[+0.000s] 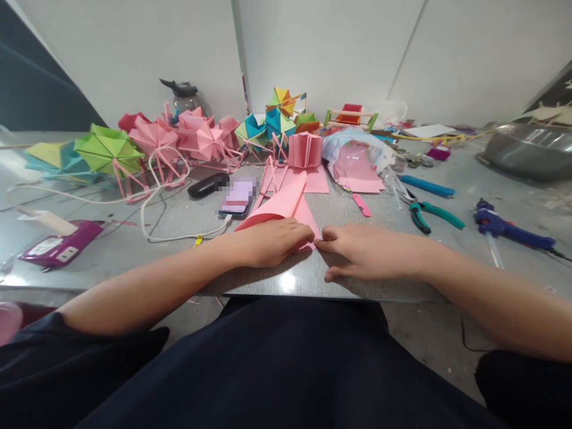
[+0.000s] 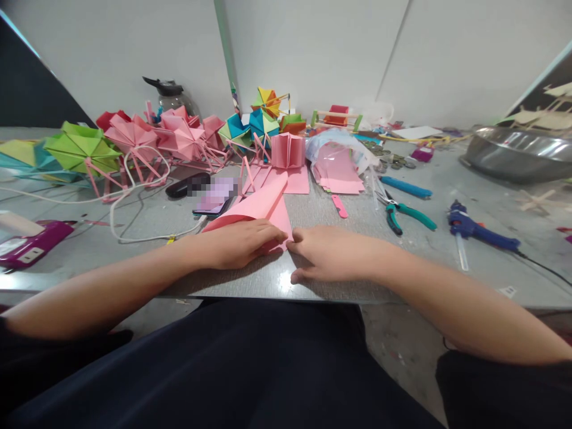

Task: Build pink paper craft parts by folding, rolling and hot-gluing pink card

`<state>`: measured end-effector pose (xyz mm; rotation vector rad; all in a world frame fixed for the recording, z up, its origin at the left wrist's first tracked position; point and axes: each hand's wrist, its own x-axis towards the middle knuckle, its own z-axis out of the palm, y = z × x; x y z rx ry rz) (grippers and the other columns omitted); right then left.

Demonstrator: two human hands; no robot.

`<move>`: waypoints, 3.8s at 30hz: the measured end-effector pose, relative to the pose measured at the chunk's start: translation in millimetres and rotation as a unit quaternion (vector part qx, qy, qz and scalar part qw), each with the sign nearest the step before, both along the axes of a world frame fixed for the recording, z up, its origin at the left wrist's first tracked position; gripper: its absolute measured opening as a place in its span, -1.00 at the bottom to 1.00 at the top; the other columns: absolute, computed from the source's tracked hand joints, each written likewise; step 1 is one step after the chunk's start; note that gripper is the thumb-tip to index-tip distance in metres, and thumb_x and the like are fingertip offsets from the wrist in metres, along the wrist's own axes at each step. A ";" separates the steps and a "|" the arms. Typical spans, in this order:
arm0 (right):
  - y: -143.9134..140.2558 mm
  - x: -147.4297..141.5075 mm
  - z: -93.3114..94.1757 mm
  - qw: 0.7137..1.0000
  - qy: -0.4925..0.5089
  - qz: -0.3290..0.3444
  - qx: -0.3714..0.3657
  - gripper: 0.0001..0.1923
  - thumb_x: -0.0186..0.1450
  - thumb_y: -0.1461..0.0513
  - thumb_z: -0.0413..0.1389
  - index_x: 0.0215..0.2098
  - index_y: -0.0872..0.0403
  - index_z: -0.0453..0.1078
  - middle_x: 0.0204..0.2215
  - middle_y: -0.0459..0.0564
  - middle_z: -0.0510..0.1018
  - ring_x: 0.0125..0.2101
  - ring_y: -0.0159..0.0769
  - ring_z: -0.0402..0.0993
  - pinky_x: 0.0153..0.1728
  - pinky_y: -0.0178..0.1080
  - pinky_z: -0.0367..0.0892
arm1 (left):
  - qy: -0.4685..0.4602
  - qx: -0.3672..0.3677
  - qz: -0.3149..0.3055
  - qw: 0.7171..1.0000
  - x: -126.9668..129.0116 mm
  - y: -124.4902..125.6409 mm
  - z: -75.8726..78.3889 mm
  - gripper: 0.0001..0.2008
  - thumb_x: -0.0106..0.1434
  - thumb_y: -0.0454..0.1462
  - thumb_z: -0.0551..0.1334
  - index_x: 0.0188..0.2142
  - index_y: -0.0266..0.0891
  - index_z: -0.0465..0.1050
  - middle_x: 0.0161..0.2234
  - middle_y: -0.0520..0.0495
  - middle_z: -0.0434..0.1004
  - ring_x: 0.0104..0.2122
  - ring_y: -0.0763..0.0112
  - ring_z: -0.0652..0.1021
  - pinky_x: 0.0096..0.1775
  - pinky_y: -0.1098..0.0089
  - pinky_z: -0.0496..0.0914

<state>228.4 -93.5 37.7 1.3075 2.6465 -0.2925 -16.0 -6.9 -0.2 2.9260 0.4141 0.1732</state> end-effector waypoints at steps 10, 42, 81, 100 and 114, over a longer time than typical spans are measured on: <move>3.4 -3.0 -8.9 1.000 0.026 -0.003 0.007 -0.38 0.45 -0.11 0.32 0.31 0.06 0.52 0.00 0.21 0.63 -0.14 0.04 0.61 -0.14 -0.08 0.43 | -0.027 0.002 -0.065 0.998 -0.1 7.3 -7.3 -0.70 0.62 -0.30 0.16 0.25 -0.14 0.54 0.22 -0.21 0.63 0.20 0.12 0.61 0.23 0.16 0.46; 8.9 4.6 -8.7 0.999 0.046 0.022 -0.007 -0.63 0.51 0.00 0.27 0.13 0.05 0.58 0.08 0.18 0.64 -0.08 0.01 0.63 -0.11 -0.07 0.43 | -0.058 -0.028 -0.012 0.998 -0.1 8.9 -12.7 -0.69 0.61 -0.22 0.23 0.27 -0.19 0.43 0.30 -0.26 0.59 0.24 0.15 0.63 0.24 0.21 0.49; 13.9 1.0 -11.7 1.000 -0.003 0.008 0.029 -0.52 0.53 -0.05 0.24 0.28 0.02 0.56 0.06 0.21 0.65 -0.11 0.02 0.60 -0.15 -0.09 0.35 | -0.030 0.000 -0.014 0.999 1.9 16.1 -8.4 -0.69 0.51 -0.37 0.26 0.13 -0.11 0.68 0.38 -0.20 0.54 0.24 0.12 0.64 0.23 0.17 0.51; 30.3 5.9 -26.2 0.996 0.068 0.048 0.043 -0.54 0.54 -0.09 0.23 0.14 0.06 0.61 0.01 0.20 0.58 -0.13 -0.01 0.55 -0.08 -0.04 0.42 | 0.012 0.019 0.021 1.000 4.0 11.2 -0.8 -0.76 0.51 -0.35 0.30 0.13 -0.21 0.60 0.39 -0.23 0.50 0.28 0.14 0.62 0.24 0.25 0.47; 8.4 -3.3 -14.7 0.996 0.022 0.041 0.075 -0.59 0.49 -0.10 0.32 -0.04 0.08 0.64 -0.16 0.11 0.63 -0.27 -0.14 0.52 -0.25 -0.15 0.30 | 0.045 0.049 0.000 0.998 -5.4 -5.4 5.8 -0.57 0.51 0.02 0.39 0.09 -0.29 0.66 0.23 -0.33 0.65 0.18 -0.02 0.66 0.18 0.15 0.50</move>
